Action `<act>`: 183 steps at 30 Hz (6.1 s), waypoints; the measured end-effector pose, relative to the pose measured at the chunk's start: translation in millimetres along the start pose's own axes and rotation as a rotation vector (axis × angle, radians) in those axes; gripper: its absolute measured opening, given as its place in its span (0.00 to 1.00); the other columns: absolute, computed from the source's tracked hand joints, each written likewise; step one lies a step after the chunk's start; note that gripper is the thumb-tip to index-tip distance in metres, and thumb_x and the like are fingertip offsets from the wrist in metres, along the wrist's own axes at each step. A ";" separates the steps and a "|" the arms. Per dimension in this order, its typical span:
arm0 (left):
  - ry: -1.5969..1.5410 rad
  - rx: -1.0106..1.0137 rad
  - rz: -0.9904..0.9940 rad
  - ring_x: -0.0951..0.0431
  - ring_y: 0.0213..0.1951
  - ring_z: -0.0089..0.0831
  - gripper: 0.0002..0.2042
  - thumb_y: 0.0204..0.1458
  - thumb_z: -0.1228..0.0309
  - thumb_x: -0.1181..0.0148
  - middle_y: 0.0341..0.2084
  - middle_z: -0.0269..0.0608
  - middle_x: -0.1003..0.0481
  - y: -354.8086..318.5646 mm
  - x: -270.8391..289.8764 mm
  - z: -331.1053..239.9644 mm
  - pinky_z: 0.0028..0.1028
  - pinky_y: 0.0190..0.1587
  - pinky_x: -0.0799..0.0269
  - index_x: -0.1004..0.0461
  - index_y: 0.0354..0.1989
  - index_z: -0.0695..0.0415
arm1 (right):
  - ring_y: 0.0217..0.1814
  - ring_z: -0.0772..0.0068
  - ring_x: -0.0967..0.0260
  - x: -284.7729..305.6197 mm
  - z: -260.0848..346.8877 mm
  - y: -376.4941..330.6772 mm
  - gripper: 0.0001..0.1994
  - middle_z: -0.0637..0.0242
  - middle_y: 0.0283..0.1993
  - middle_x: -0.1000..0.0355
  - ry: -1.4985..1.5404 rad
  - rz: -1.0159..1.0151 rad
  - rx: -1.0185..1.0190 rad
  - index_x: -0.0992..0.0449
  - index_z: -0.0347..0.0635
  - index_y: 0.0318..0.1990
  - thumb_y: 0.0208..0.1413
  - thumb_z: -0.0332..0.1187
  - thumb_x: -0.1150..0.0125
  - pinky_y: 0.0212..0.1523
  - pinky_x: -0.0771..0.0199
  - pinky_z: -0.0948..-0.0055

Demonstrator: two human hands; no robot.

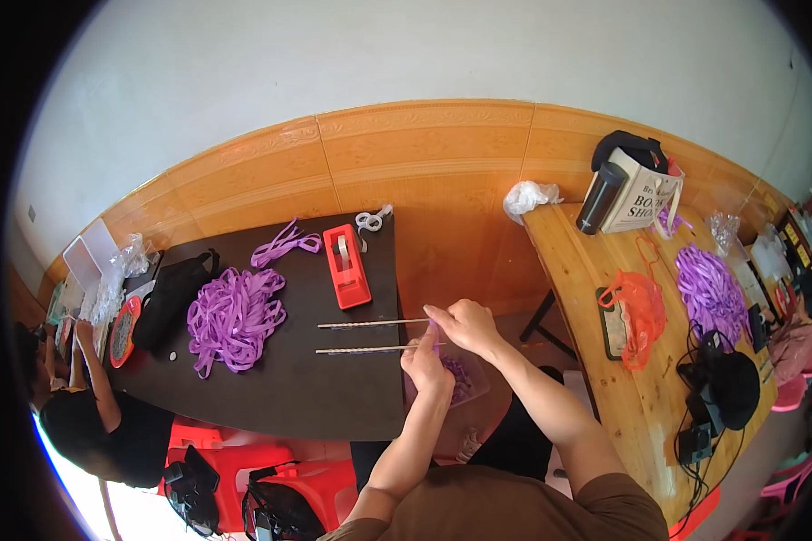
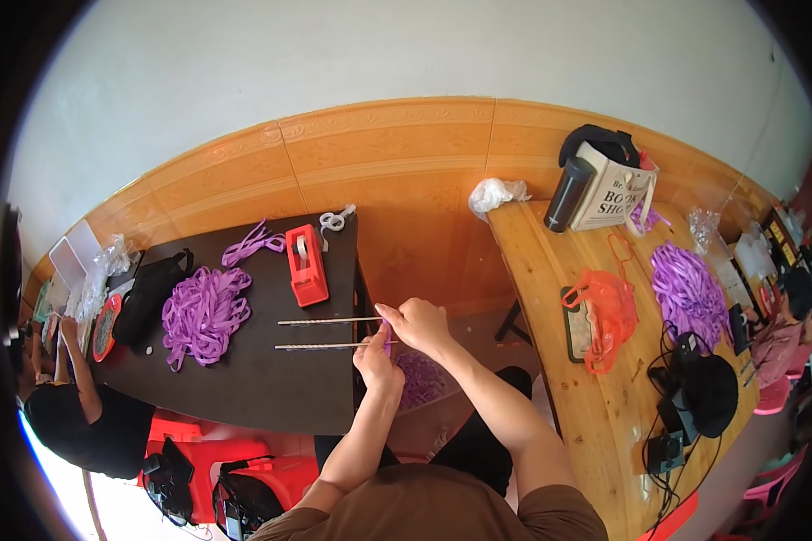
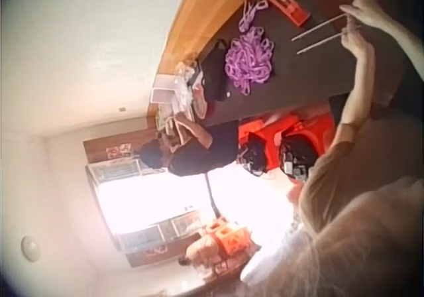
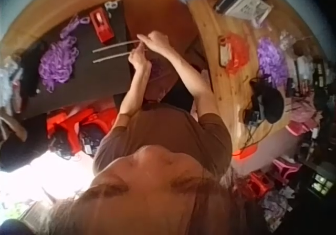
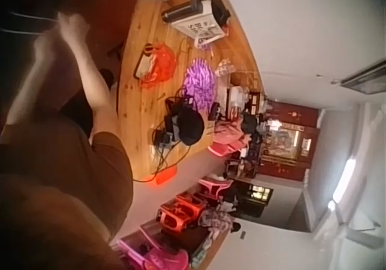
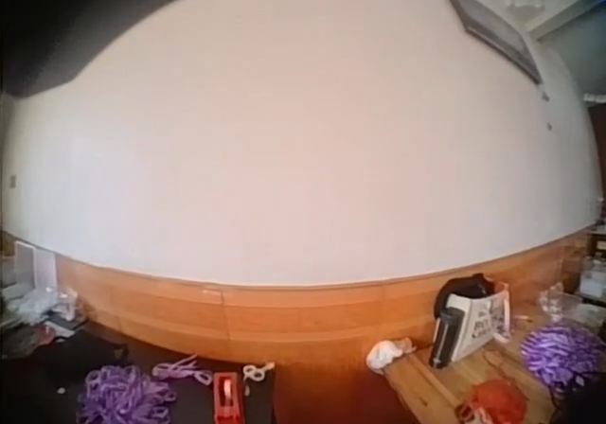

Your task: Tying purple ribbons onto metal rods at a workshop table.

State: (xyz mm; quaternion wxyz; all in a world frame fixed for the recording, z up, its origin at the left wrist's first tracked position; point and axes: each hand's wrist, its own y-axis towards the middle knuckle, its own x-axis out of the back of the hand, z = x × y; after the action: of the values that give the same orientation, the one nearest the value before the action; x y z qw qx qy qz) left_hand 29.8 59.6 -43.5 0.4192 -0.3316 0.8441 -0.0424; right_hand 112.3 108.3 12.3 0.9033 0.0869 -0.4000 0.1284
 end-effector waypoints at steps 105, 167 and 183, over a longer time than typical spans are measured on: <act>-0.114 0.064 0.225 0.25 0.27 0.29 0.02 0.50 0.78 0.45 0.26 0.41 0.25 -15.1 17.4 -4.1 0.20 0.30 0.32 0.27 0.27 0.63 | 0.60 0.66 0.43 14.0 -30.4 32.5 0.05 0.59 0.60 0.36 0.500 0.455 0.530 0.18 0.47 0.31 0.46 0.26 0.37 0.60 0.48 0.64; 1.851 -1.219 0.160 0.29 0.36 0.43 0.03 0.37 0.73 0.41 0.24 0.43 0.28 156.0 77.6 -247.2 0.41 0.38 0.37 0.27 0.20 0.57 | 0.31 0.82 0.31 -50.4 -68.5 -62.7 0.05 0.67 0.30 0.27 0.663 -0.331 0.038 0.26 0.32 0.37 0.54 0.22 0.45 0.35 0.31 0.83; 2.230 -1.157 0.175 0.31 0.42 0.44 0.08 0.41 0.68 0.40 0.35 0.49 0.28 112.3 41.1 -256.8 0.40 0.41 0.36 0.24 0.23 0.61 | 0.27 0.78 0.33 -21.5 55.0 -86.4 0.06 0.64 0.30 0.31 0.639 -0.239 0.515 0.27 0.33 0.35 0.49 0.17 0.43 0.27 0.34 0.81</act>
State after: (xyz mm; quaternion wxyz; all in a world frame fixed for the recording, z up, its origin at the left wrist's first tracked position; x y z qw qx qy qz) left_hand -235.6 69.3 55.0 -0.7253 -0.1934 0.6525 0.1042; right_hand 85.9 8.3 28.1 0.9392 0.3111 -0.0418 0.1389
